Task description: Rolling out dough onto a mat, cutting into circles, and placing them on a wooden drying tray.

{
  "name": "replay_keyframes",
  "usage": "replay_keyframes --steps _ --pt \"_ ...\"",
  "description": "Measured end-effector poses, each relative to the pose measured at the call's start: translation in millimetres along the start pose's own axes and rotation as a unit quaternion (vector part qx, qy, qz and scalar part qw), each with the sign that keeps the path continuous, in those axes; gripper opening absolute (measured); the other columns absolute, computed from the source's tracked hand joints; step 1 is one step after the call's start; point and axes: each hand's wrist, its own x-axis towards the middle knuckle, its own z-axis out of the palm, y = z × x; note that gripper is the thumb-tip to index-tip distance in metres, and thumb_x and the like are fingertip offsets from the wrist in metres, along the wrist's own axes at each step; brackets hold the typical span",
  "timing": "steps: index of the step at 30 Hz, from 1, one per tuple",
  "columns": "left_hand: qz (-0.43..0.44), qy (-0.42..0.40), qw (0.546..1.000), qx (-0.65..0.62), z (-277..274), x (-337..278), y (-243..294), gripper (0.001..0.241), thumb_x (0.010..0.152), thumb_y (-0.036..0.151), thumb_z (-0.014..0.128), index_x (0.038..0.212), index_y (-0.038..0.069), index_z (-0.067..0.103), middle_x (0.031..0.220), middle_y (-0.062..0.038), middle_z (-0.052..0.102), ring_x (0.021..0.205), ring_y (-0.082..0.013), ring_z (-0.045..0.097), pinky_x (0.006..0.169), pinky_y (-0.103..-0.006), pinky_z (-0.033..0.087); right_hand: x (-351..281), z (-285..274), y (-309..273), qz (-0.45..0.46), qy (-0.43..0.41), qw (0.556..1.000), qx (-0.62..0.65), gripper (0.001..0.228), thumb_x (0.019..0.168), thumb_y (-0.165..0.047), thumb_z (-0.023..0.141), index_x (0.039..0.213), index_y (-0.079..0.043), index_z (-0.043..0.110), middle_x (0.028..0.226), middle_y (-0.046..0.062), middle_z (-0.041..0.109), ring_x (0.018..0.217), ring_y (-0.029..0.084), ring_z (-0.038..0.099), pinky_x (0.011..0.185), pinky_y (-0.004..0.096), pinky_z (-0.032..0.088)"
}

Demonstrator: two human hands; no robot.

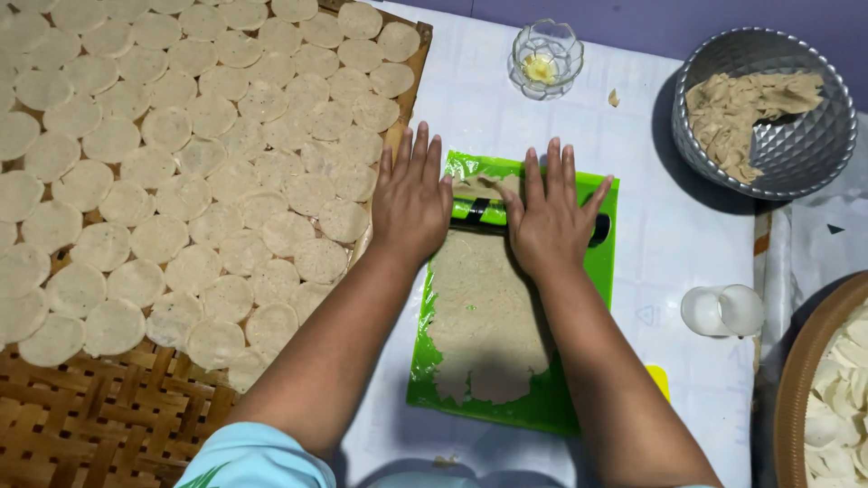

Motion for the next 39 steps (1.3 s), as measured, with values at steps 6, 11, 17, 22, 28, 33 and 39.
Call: replay_keyframes --steps 6,11,17,22,28,33,39 --pt "0.03 -0.017 0.999 -0.03 -16.1 -54.4 3.3 0.06 0.111 0.035 0.03 0.162 0.004 0.025 0.17 -0.023 0.019 0.158 -0.0391 0.015 0.126 -0.0577 0.009 -54.9 -9.0 2.1 -0.025 0.014 0.996 0.084 0.064 0.108 -0.047 0.037 0.161 -0.014 0.03 0.172 0.019 0.013 0.159 0.034 0.005 0.12 0.069 -0.008" --pt "0.053 0.046 0.997 -0.03 -9.9 -94.4 0.1 0.054 0.111 0.023 0.034 0.161 0.002 0.028 0.168 -0.025 0.023 0.156 -0.0394 0.018 0.125 -0.0553 0.011 -96.7 -18.0 11.8 -0.063 0.099 0.978 0.17 0.05 0.104 -0.021 0.055 0.15 -0.005 0.043 0.162 0.021 0.034 0.153 0.041 0.024 0.123 0.066 0.011" --pt "0.016 -0.05 0.999 -0.013 0.1 -65.7 0.9 0.064 0.111 0.042 0.018 0.163 0.005 0.021 0.17 -0.02 0.017 0.158 -0.0336 0.013 0.127 -0.0498 0.006 -65.8 10.8 22.8 -0.007 -0.004 1.0 0.007 0.072 0.108 -0.061 0.023 0.164 -0.016 0.026 0.17 0.011 0.026 0.159 0.029 0.017 0.119 0.071 -0.013" --pt "0.004 -0.013 1.0 0.021 4.0 11.9 -4.0 0.062 0.11 0.043 0.026 0.158 0.006 0.037 0.167 -0.019 0.03 0.156 -0.0361 0.022 0.126 -0.054 0.013 15.0 20.4 39.5 -0.001 -0.027 0.999 -0.042 0.077 0.11 -0.067 0.017 0.16 -0.012 0.037 0.167 0.013 0.035 0.158 0.027 0.023 0.115 0.077 -0.011" --pt "-0.058 -0.126 0.99 0.033 16.7 103.6 -15.1 0.065 0.108 0.041 0.017 0.165 0.011 0.021 0.173 -0.011 0.007 0.16 -0.029 0.003 0.128 -0.0505 -0.005 91.1 8.6 42.7 0.05 -0.093 0.994 -0.003 0.071 0.108 -0.064 0.007 0.163 -0.024 0.025 0.171 0.012 0.02 0.16 0.028 0.009 0.115 0.076 -0.011" --pt "-0.062 -0.096 0.992 0.062 12.5 120.9 -15.8 0.062 0.107 0.035 0.025 0.161 0.004 0.019 0.171 -0.012 0.004 0.157 -0.024 -0.002 0.125 -0.0517 0.001 100.0 -2.0 39.8 0.027 0.098 0.99 0.1 0.037 0.109 -0.04 0.053 0.119 -0.004 0.056 0.124 0.014 0.052 0.12 0.033 0.046 0.102 0.06 0.02" --pt "-0.046 0.013 0.998 0.033 17.1 115.3 -19.3 0.062 0.109 0.04 0.028 0.157 0.002 0.031 0.17 -0.015 0.014 0.157 -0.0249 0.004 0.126 -0.0498 0.0 61.3 -46.3 38.8 -0.072 -0.069 0.982 0.163 0.028 0.09 -0.026 0.075 0.111 -0.013 0.063 0.113 0.005 0.062 0.107 0.025 0.057 0.097 0.043 0.04"
